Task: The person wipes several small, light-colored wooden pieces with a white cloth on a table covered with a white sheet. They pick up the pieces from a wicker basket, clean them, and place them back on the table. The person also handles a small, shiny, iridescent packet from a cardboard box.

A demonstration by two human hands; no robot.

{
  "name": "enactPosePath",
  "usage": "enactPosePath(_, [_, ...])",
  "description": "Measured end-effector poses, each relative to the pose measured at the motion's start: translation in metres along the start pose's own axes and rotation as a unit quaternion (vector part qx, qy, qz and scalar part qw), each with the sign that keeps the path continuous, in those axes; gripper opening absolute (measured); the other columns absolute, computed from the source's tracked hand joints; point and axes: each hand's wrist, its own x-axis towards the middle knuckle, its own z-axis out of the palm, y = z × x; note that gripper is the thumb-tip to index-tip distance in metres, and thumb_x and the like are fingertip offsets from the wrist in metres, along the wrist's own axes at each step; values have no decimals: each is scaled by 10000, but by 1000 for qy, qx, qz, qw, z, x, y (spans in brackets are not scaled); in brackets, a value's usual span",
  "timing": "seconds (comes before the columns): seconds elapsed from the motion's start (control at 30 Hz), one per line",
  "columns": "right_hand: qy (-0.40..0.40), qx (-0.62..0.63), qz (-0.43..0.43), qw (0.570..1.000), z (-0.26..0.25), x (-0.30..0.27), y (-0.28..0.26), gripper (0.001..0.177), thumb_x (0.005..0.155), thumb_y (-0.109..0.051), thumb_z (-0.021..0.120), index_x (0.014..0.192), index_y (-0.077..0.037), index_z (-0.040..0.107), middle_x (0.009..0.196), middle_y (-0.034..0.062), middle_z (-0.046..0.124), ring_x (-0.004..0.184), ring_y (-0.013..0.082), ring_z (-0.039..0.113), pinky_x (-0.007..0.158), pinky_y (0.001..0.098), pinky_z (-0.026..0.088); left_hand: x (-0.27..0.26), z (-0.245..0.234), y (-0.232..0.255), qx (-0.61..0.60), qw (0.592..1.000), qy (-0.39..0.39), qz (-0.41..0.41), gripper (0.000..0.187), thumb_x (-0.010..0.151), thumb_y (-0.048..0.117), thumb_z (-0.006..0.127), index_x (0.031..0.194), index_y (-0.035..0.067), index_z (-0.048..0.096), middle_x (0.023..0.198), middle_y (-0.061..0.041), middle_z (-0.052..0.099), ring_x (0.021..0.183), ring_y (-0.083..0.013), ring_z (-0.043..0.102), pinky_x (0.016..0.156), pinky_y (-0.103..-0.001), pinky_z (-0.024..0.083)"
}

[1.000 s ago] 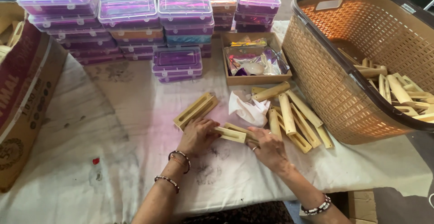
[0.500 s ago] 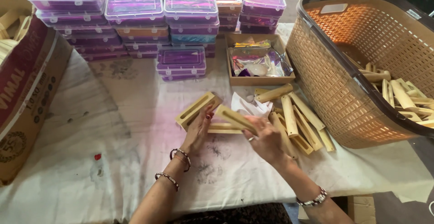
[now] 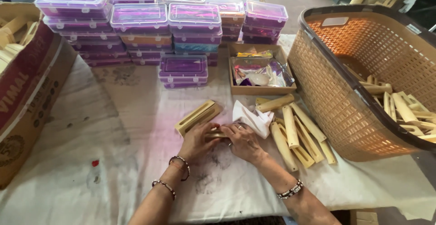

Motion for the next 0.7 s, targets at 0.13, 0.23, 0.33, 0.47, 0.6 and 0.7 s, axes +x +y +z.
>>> enactPosePath(0.13, [16, 21, -13, 1000, -11, 3, 4, 523, 737, -63, 695, 1252, -97, 613, 1217, 101, 687, 1097, 301, 661, 883, 458, 502, 1, 6, -8, -17, 1000, 5, -16, 447, 842, 263, 764, 1229, 69, 654, 1182, -112, 714, 1133, -327, 644, 943, -446, 511])
enactPosePath(0.23, [166, 33, -57, 984, -8, -1, 22, 391, 864, -121, 700, 1241, -127, 593, 1274, 108, 668, 1161, 300, 647, 1017, 453, 487, 2, 3, -4, -5, 998, -32, -56, 403, 862, 306, 770, 1193, 96, 674, 1170, -92, 722, 1120, -304, 667, 949, -426, 526])
enactPosePath(0.33, [142, 70, 76, 984, 5, -5, 47, 340, 951, -87, 638, 1279, -177, 629, 1314, 49, 707, 1192, 263, 668, 1048, 410, 513, 1, -2, 4, -20, 996, -39, -73, 389, 864, 311, 765, 1178, 99, 676, 1170, -97, 701, 1109, -285, 687, 940, -403, 550])
enactPosePath(0.47, [158, 51, 265, 950, 9, -1, 70, 488, 895, -160, 703, 1360, -116, 563, 1284, 114, 670, 1190, 318, 603, 989, 459, 482, 3, 4, -7, 12, 998, -51, -42, 432, 803, 302, 817, 1164, 108, 680, 1143, -87, 710, 1116, -292, 661, 961, -421, 518])
enactPosePath(0.6, [235, 2, 296, 926, -5, -3, 67, 506, 867, -165, 718, 1353, -108, 590, 1276, 152, 662, 1221, 334, 578, 1012, 468, 478, -1, 12, -21, 29, 999, -12, 42, 461, 745, 221, 853, 1159, 98, 690, 1143, -109, 706, 1127, -323, 636, 963, -457, 495])
enactPosePath(0.7, [238, -22, 220, 946, -13, -5, 48, 435, 908, -190, 727, 1324, -128, 616, 1283, 94, 680, 1230, 321, 613, 1072, 477, 463, -3, 8, -12, 20, 1000, -18, 12, 445, 747, 203, 842, 1154, 110, 688, 1095, -95, 712, 1091, -301, 665, 935, -429, 532])
